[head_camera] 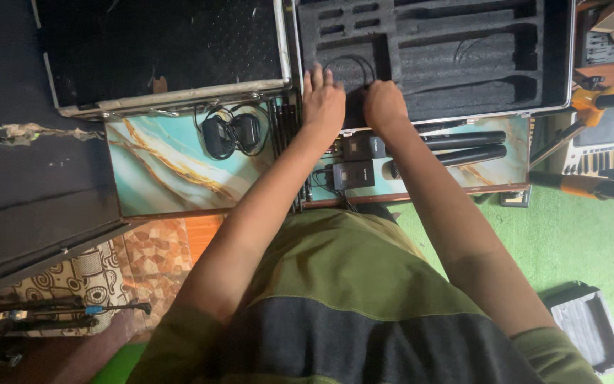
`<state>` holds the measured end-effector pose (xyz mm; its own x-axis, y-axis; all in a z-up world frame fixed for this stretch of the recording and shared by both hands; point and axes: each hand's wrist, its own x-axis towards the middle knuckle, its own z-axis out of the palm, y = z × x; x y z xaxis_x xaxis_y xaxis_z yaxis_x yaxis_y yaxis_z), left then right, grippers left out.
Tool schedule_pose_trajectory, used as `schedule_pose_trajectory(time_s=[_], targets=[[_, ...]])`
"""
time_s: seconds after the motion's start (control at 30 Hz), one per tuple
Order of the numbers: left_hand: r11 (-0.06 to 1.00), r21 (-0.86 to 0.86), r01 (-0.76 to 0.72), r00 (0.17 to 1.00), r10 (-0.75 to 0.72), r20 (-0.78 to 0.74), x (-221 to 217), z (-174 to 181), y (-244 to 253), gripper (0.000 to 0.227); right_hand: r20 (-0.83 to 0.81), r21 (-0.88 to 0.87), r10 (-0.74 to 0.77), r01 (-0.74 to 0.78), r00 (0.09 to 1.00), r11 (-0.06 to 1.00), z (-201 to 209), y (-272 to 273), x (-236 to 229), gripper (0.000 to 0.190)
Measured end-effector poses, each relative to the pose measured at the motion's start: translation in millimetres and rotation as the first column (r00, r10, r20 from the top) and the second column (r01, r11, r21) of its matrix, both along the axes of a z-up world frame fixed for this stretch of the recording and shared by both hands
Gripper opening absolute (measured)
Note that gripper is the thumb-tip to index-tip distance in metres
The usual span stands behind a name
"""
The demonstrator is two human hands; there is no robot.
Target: The person untangles and coils microphone cables, connects a microphone to a transmitter, and places microphones, transmitters, and accessories into a foam-lined equipment case.
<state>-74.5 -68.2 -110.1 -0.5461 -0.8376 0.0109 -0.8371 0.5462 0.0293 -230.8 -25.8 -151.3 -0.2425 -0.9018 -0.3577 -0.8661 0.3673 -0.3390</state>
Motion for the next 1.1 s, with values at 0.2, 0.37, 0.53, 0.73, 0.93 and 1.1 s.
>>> schedule_pose_trajectory(time_s=[0.2, 0.37, 0.53, 0.73, 0.93, 1.1], targets=[[0.959, 0.24, 0.149, 0.989, -0.146, -0.027, 10.6, -17.6, -10.7, 0.027, -0.126, -0.154, 0.069, -0.088, 0.99, 0.984, 31.5, -2.2, 4.7, 0.025], [0.912, 0.323, 0.251, 0.968, -0.244, -0.063, 13.3, -41.1, -12.1, 0.026, -0.097, -0.162, 0.388, -0.399, 0.917, 0.903, 14.6, -0.9, -18.4, 0.021], [0.831, 0.525, 0.185, 0.981, -0.188, -0.049, 12.1, -26.9, -17.9, 0.028, -0.196, 0.036, 0.711, -0.72, 0.675, 0.693, 7.4, -15.0, -42.5, 0.021], [0.783, 0.607, 0.133, 0.986, -0.167, -0.001, 8.4, 1.4, -18.5, 0.022, -0.083, 0.155, 0.835, -0.821, 0.543, 0.549, 33.0, -17.9, -44.9, 0.026], [0.769, 0.629, 0.113, 0.974, -0.211, 0.084, 4.1, -0.1, -20.8, 0.023, 0.08, 0.176, 0.638, -0.641, 0.766, 0.747, 56.9, -13.4, -41.0, 0.025], [0.829, 0.537, 0.155, 0.959, -0.257, 0.12, -0.5, -24.1, -21.7, 0.039, -0.081, 0.135, 0.738, -0.726, 0.67, 0.674, 66.5, -12.5, -42.1, 0.026]])
